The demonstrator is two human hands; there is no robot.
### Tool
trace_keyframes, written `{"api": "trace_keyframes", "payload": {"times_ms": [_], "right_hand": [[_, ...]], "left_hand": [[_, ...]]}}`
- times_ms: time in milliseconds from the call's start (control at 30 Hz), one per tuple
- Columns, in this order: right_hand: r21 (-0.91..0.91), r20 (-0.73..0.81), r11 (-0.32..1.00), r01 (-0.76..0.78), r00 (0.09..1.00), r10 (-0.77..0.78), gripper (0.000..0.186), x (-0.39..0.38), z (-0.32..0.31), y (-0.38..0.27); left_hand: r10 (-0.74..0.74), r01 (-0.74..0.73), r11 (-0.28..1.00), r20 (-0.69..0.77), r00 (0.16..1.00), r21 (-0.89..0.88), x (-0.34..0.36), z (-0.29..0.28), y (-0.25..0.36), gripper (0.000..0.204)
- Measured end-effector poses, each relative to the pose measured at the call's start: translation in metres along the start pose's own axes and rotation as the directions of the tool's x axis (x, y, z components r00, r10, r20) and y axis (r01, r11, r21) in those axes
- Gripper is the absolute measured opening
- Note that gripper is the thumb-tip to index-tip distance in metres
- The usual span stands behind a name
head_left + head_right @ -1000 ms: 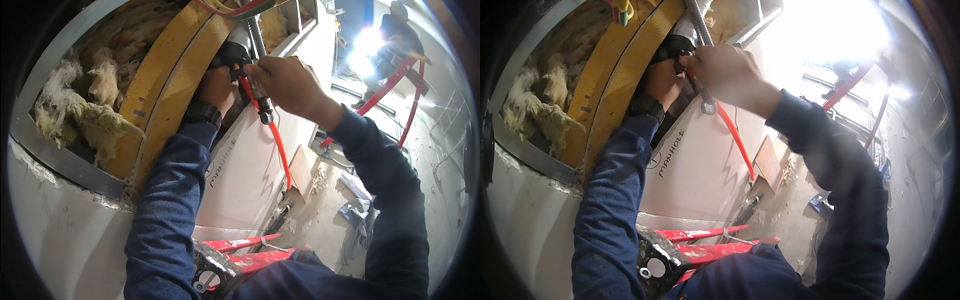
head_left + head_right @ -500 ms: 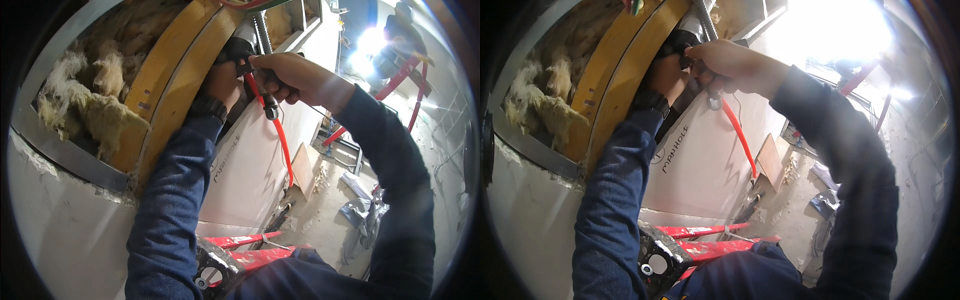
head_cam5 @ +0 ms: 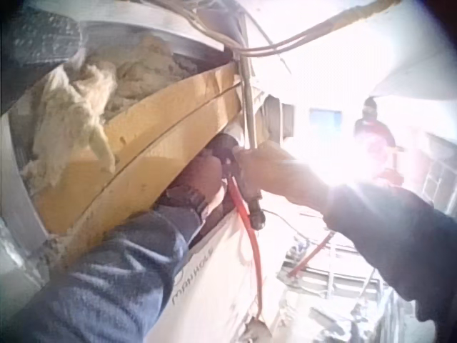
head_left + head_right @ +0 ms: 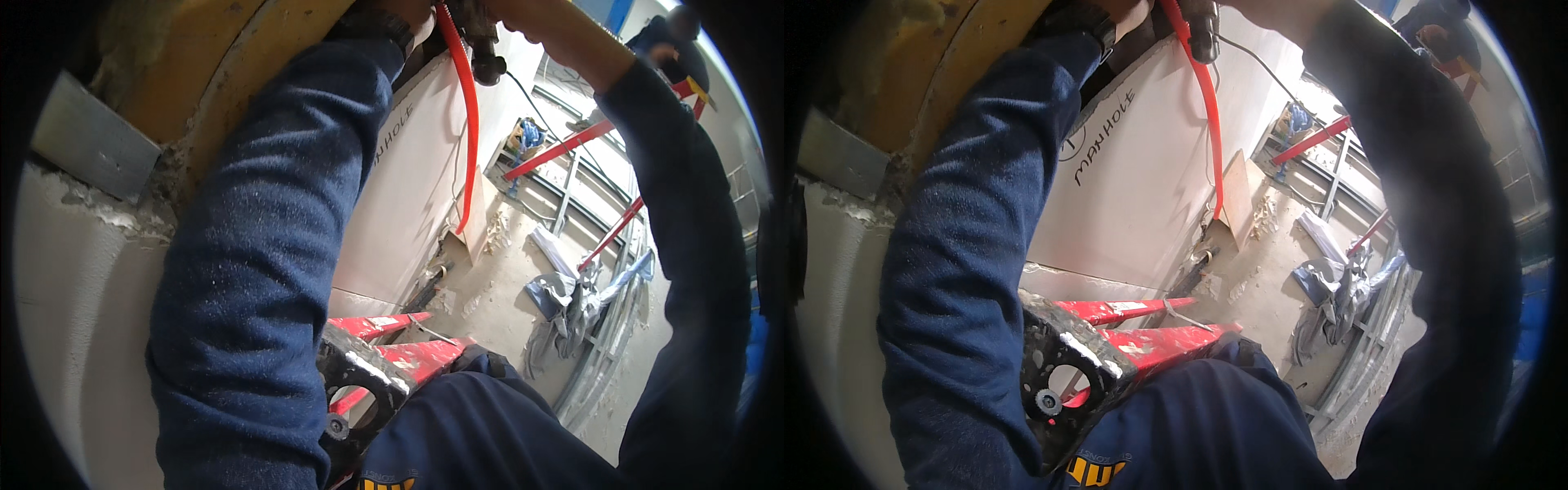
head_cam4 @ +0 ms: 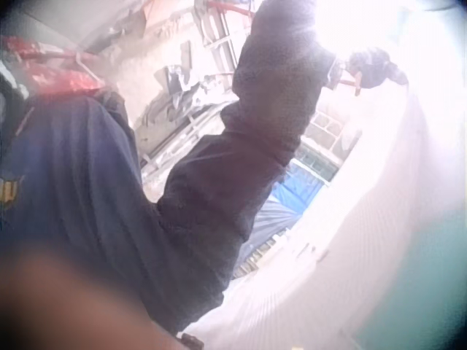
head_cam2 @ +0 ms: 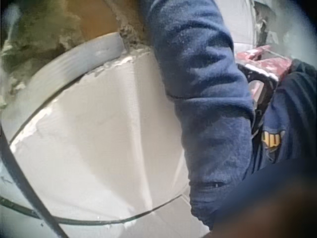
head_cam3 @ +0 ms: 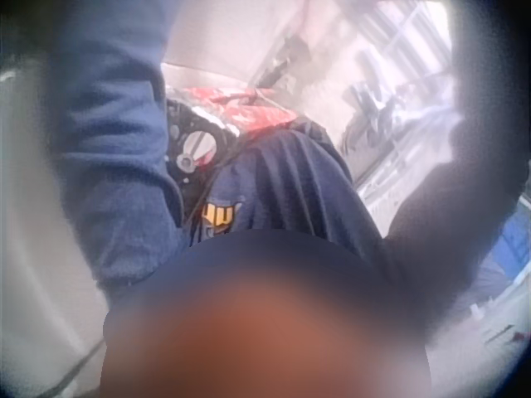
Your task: The person uses a pneumatic nail gun to fasten a metal electrical box into an open ceiling cavity. They repeatedly position the box and drive fasteners while standing on a ladder, then remove the tool and adjust the box by hand.
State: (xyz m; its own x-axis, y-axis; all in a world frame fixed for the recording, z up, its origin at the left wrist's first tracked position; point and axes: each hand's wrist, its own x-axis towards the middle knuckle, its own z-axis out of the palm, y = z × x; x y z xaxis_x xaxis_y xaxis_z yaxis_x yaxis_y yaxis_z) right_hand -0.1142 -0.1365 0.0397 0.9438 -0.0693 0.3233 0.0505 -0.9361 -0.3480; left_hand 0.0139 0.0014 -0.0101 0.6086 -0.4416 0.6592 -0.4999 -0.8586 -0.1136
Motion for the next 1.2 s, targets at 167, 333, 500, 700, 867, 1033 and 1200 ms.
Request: {"api": "trace_keyframes", "payload": {"times_ms": [167, 333, 500, 700, 867, 1033, 1200], "right_hand": [[0.156, -0.091, 0.984, -0.082, 0.991, 0.097, 0.039, -0.009, 0.005, 0.003], [0.443, -0.167, 0.879, -0.175, 0.947, 0.273, 0.041, -0.007, 0.02, -0.003], [0.688, -0.155, 0.695, -0.209, 0.893, 0.422, 0.043, -0.009, 0.034, -0.013], [0.784, -0.112, 0.57, -0.245, 0.848, 0.518, 0.047, -0.009, 0.045, -0.013], [0.619, -0.171, 0.783, 0.053, 0.983, 0.068, 0.048, -0.004, 0.038, 0.014], [0.065, -0.341, 0.89, 0.451, 0.849, -0.405, 0.035, -0.023, 0.027, 0.036], [-0.072, -0.373, 0.956, 0.283, 0.882, -0.289, 0.026, -0.044, 0.014, 0.031]], "left_hand": [[0.011, -0.011, 1.0, -0.025, 1.0, -0.023, -0.005, 0.0, 0.005, 0.029], [-0.002, 0.0, 0.997, -0.031, 1.0, -0.072, -0.007, -0.004, 0.008, 0.027], [-0.026, 0.024, 0.994, -0.014, 1.0, -0.111, -0.012, -0.006, 0.007, 0.025], [-0.032, 0.034, 0.99, 0.012, 0.999, -0.14, -0.014, -0.01, 0.008, 0.023], [-0.046, 0.054, 0.979, 0.047, 0.998, -0.195, -0.014, -0.014, 0.013, 0.022], [-0.036, 0.039, 0.988, 0.027, 0.999, -0.151, -0.016, -0.019, 0.012, 0.026], [-0.073, 0.09, 0.973, 0.089, 0.993, -0.211, -0.018, -0.024, 0.012, 0.027]]}}
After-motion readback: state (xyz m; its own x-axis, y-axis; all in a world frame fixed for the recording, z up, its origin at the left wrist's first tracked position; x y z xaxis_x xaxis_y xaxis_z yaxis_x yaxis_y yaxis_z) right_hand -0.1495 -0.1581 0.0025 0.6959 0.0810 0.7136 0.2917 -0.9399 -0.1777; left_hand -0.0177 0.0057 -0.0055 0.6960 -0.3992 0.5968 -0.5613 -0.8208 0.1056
